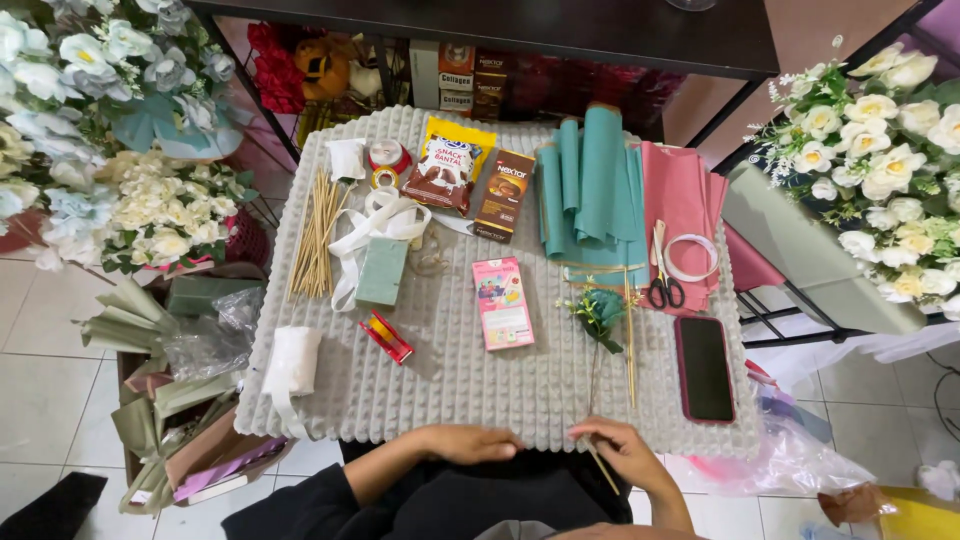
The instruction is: Assembling a gift bouquet by arranging chocolate boxes and small gift boxes on a table
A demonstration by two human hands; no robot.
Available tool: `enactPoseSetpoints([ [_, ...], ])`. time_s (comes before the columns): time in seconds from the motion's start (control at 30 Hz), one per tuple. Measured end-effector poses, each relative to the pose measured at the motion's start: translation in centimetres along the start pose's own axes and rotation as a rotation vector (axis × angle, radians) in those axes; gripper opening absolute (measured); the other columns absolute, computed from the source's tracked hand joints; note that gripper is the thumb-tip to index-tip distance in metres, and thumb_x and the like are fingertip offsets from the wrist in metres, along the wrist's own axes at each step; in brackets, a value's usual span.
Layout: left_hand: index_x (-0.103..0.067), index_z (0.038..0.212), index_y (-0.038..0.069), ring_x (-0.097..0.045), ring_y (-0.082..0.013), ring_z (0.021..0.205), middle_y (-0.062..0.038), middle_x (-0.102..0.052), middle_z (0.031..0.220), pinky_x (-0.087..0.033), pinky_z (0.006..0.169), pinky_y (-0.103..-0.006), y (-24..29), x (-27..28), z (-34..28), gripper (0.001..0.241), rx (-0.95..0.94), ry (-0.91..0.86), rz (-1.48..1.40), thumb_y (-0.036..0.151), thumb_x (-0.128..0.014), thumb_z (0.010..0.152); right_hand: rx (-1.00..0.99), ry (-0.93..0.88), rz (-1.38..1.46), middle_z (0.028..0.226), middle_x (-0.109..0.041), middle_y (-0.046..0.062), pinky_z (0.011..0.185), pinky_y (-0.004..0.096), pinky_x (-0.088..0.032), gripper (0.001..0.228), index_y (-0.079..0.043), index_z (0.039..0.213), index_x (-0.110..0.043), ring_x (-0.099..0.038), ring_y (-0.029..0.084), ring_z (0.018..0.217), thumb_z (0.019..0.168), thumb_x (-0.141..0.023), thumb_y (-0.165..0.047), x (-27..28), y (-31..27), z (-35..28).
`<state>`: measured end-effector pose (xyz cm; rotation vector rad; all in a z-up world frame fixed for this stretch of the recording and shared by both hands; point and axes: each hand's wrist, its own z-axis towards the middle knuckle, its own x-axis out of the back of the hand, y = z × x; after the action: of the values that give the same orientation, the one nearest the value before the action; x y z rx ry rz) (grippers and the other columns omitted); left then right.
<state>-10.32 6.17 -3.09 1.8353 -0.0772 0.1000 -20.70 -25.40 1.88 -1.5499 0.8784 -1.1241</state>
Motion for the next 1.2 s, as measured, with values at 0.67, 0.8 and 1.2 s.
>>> enactPoseSetpoints([
  [0.67,-0.065,0.106,0.007,-0.05,-0.0386,0.084,-0.019,-0.054,0.101,-0.038,0.069,-0.0515,-13.1,-4.9,-7.7,0.036,0.761,0.153,0.229,0.037,-0.048,0.098,0.204,0.837,-0.421,0.089,-0.07,0.012,0.064,0.033,-0.054,0.009,-0.002,0.101,-0.076,-0.068,0.027,0.071,0.099,-0.073,-0.01,-3.7,-0.5,12.7],
  [0.8,-0.071,0.088,0.003,-0.056,-0.0419,0.056,-0.021,-0.061,0.074,-0.044,0.045,-0.054,-12.2,-3.5,-6.9,0.038,0.804,0.055,0.191,0.035,-0.052,0.096,0.1,0.788,-0.465,0.085,-0.076,0.014,0.066,0.04,-0.057,0.016,-0.003,0.107,-0.076,-0.073,0.032,0.074,0.1,-0.072,-0.017,-4.0,1.5,12.8],
  [1.2,-0.048,0.142,0.01,-0.058,-0.0463,0.124,-0.024,-0.051,0.139,-0.052,0.101,-0.0499,4.3,9.3,-1.4,0.051,0.174,0.931,0.416,0.028,-0.063,0.097,-0.275,0.58,-0.58,0.086,-0.078,0.015,0.073,0.048,-0.06,0.029,-0.014,0.115,-0.078,-0.075,0.037,0.087,0.096,-0.071,-0.035,-4.4,4.4,15.4],
])
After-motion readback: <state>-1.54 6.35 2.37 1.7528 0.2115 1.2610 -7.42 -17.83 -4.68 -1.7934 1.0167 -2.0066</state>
